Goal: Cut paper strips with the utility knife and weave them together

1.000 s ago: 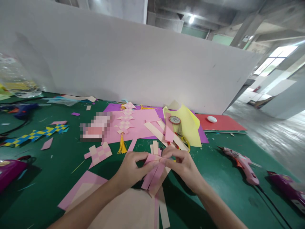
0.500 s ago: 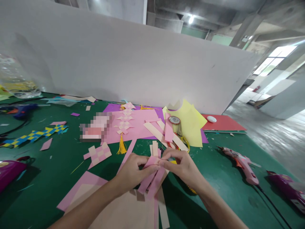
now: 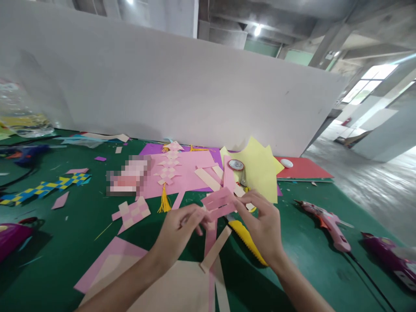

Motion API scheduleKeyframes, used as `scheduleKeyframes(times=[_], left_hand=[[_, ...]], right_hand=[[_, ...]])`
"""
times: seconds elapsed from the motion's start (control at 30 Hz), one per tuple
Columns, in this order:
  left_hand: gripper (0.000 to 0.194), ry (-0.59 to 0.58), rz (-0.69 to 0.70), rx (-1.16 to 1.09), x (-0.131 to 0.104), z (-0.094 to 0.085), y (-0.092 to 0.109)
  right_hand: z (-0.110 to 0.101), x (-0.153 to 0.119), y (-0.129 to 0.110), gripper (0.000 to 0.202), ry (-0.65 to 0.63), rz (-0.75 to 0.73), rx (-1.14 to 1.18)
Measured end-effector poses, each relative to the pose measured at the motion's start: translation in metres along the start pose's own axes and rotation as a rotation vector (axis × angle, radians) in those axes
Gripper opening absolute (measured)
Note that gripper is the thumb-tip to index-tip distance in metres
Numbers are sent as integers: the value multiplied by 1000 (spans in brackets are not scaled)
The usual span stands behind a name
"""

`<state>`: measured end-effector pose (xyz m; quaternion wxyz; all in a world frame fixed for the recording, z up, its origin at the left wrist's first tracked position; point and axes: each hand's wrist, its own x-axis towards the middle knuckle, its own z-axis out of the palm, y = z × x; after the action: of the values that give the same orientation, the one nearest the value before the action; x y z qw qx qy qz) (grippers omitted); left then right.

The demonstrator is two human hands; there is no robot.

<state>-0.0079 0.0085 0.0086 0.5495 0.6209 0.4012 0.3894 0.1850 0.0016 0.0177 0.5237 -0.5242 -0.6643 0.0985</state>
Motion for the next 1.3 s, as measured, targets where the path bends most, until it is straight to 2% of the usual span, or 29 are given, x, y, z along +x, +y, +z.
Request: scheduleKeyframes(times=[0.07,0.13,0.23,0.33,0.47,0.6,0.7,0.8,0.9,0.97,1.03,1.1,1.2,1.3], left_hand=[[29,-120,-145,-211,-1,7,-1],[32,-167,-262,-456,-1,12,-3],[27,-122,-373,-705,-2,16,-6],[19,-15,-434,-776,-1,15,-10],[16,60,-451,-766,1,13,-11],[16,80,-429,-701,5,9,-8],[14,77,-411,-661,8,4,-6],[14,52,-396,-621,12,-4,-7],[21,95,-375,-534,16,-11,-10],[22,137,-361,-475,18,-16,-13],[23,158,-301,-456,20,-19,-16],[22,161,-238,-471,21,-21,-17],[19,163,-194,-512,23,-22,-19],[18,156,-195,-558,24,-21,-20]], right_hand=[[4,-4,1,14,69,-235,-194],[9,-9,1,9,53,-437,-400],[18,-19,-2,8,-67,-628,-615],[26,-28,-8,12,-131,-691,-697],[32,-34,-14,16,-240,-613,-663],[30,-29,-12,19,-353,-388,-382],[20,-17,-5,17,-291,-221,-182],[6,-4,5,19,-175,-64,-109],[-5,5,16,22,-259,78,-116],[-9,7,21,16,-423,75,-123],[-9,6,22,10,-613,8,-127],[-7,3,18,13,-766,-75,-136],[-3,-3,6,17,-913,-168,-144],[0,-8,-3,14,-989,-225,-137]])
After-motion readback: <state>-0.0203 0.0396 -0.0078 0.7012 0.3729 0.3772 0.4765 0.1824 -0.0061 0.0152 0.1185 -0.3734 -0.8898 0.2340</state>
